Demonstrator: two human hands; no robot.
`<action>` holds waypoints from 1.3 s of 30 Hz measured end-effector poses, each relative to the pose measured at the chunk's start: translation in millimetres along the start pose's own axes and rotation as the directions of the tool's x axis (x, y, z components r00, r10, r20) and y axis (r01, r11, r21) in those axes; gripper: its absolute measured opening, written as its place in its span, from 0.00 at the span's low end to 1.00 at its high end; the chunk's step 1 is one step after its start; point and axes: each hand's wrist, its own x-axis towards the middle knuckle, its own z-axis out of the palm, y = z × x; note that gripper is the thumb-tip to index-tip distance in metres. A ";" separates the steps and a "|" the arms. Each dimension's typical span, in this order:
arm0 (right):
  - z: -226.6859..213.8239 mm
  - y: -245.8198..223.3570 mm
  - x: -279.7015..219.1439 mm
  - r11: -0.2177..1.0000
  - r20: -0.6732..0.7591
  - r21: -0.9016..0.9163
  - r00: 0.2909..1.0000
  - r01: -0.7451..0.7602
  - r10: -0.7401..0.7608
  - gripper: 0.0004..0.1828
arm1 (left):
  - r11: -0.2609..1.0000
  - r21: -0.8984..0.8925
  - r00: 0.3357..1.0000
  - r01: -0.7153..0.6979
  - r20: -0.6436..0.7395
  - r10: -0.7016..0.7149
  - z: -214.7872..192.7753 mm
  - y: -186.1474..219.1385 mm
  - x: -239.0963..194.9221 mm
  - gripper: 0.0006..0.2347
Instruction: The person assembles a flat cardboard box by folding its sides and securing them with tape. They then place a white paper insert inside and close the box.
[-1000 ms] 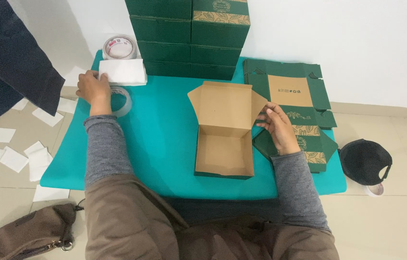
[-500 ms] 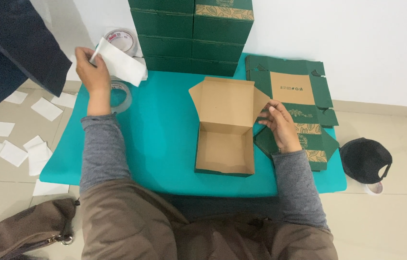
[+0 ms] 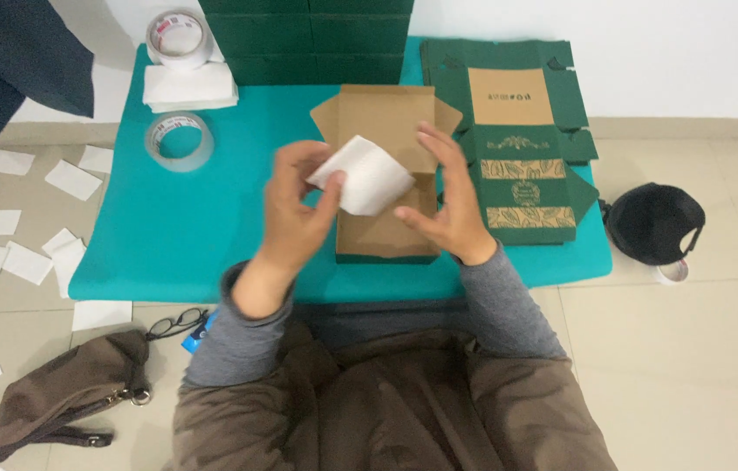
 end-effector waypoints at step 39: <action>24.3 -23.0 -22.1 0.611 0.671 -0.741 0.285 0.277 0.685 0.54 | 0.426 0.768 0.359 -0.479 0.614 -0.703 51.9 -14.0 -19.5 0.47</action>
